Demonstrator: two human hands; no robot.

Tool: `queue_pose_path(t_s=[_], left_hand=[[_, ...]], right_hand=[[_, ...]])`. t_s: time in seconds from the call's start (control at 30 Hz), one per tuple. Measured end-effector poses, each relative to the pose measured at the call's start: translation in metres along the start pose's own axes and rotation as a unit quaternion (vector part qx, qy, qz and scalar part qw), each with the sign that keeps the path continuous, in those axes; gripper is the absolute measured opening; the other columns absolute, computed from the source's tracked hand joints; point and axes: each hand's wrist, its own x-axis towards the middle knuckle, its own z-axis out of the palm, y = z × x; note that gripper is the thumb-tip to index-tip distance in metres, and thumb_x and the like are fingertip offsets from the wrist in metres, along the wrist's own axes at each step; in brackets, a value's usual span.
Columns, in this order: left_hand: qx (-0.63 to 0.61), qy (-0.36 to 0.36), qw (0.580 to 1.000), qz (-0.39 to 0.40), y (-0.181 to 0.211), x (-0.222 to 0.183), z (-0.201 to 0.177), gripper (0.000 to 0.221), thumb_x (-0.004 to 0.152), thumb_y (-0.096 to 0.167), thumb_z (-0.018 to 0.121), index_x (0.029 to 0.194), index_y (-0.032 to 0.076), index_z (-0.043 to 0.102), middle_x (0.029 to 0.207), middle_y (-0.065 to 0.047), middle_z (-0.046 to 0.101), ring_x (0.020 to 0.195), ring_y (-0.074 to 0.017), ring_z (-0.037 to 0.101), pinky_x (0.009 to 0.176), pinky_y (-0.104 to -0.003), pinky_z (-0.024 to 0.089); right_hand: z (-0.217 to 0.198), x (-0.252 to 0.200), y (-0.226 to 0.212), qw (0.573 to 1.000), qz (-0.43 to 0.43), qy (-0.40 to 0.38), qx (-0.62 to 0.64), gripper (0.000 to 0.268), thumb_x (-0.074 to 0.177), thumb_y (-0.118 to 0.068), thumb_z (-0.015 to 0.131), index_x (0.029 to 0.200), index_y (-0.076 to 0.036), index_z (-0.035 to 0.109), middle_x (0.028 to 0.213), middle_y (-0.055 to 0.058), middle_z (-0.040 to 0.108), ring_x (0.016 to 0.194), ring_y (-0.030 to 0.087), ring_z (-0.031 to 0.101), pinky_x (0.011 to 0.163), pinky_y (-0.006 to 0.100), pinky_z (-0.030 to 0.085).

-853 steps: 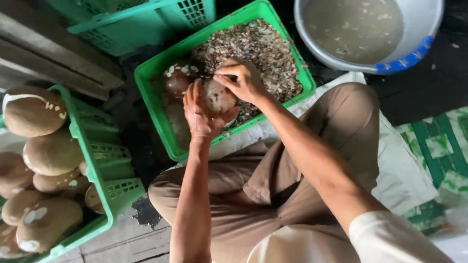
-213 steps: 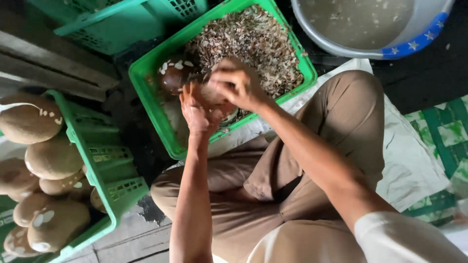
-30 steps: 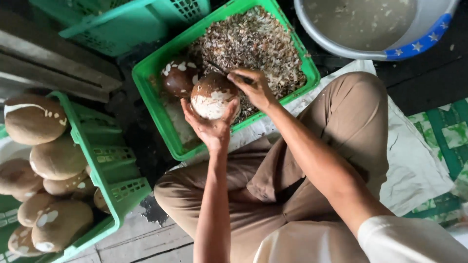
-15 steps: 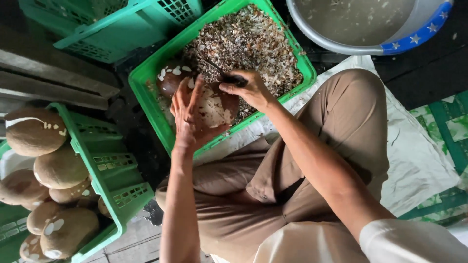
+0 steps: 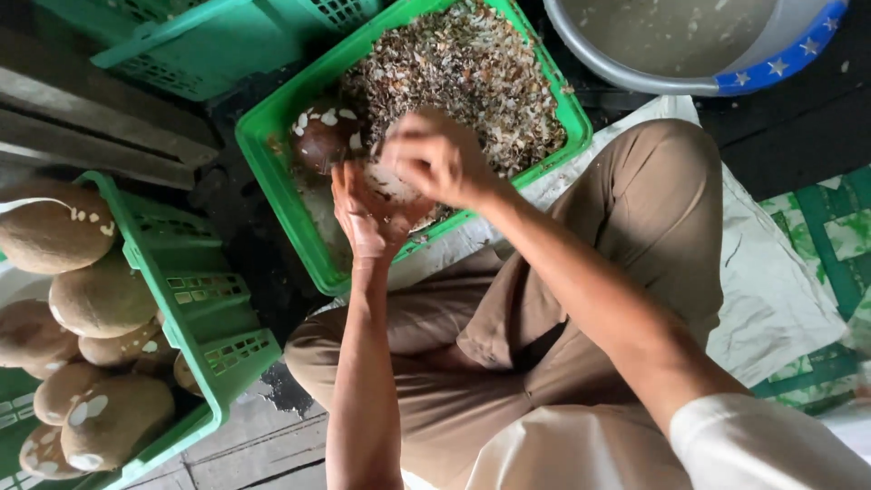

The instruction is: A person is sitting on the floor, using a small knife to scrape the brown skin off a coconut.

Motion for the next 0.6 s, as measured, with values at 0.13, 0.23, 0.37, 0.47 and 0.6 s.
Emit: queue_pose_path(t_s=[0.13,0.23,0.37,0.47,0.6], left_hand=[[-0.015,0.032,0.998,0.050,0.003,0.004,0.003,0.093,0.045,0.050,0.101,0.118,0.011,0.058,0.105,-0.014,0.062,0.100,-0.0362,0.065,0.092,-0.049,0.052],[0.040,0.048,0.997,0.052,0.006,0.000,0.001,0.094,0.050,0.056,0.097,0.118,0.005,0.057,0.108,-0.018,0.062,0.104,-0.0390,0.061,0.091,-0.049,0.050],[-0.037,0.022,0.998,0.047,0.002,-0.002,0.001,0.091,0.049,0.048,0.102,0.116,0.005,0.057,0.101,-0.017,0.057,0.098,-0.0378,0.061,0.092,-0.048,0.050],[-0.004,0.044,0.997,0.071,0.014,0.001,-0.002,0.096,0.039,0.046,0.104,0.109,0.001,0.057,0.099,-0.021,0.055,0.097,-0.0402,0.061,0.090,-0.047,0.051],[-0.020,0.044,0.997,0.057,0.005,0.002,-0.003,0.098,0.045,0.050,0.104,0.118,0.007,0.055,0.106,-0.016,0.055,0.105,-0.0363,0.060,0.096,-0.046,0.050]], right_hand=[[0.000,0.010,0.015,0.998,0.019,0.000,0.067,0.011,0.097,-0.015,0.070,0.093,-0.006,0.074,0.089,0.013,0.066,0.083,0.032,0.061,0.074,0.043,0.051],[0.004,0.016,0.028,0.999,0.020,-0.021,0.041,0.015,0.100,-0.019,0.069,0.095,-0.007,0.076,0.092,0.008,0.067,0.081,0.025,0.063,0.071,0.037,0.050],[-0.015,0.019,0.000,0.985,0.086,-0.025,0.150,0.020,0.101,-0.021,0.066,0.088,-0.006,0.069,0.083,0.014,0.062,0.079,0.030,0.060,0.075,0.044,0.049],[-0.009,0.013,0.021,0.995,0.052,-0.006,0.083,0.015,0.097,-0.014,0.071,0.091,-0.001,0.070,0.081,0.020,0.060,0.078,0.042,0.060,0.071,0.049,0.049],[-0.006,0.018,0.014,0.985,0.059,-0.032,0.158,0.023,0.101,-0.021,0.068,0.084,-0.006,0.069,0.082,0.012,0.063,0.078,0.029,0.061,0.074,0.041,0.049]])
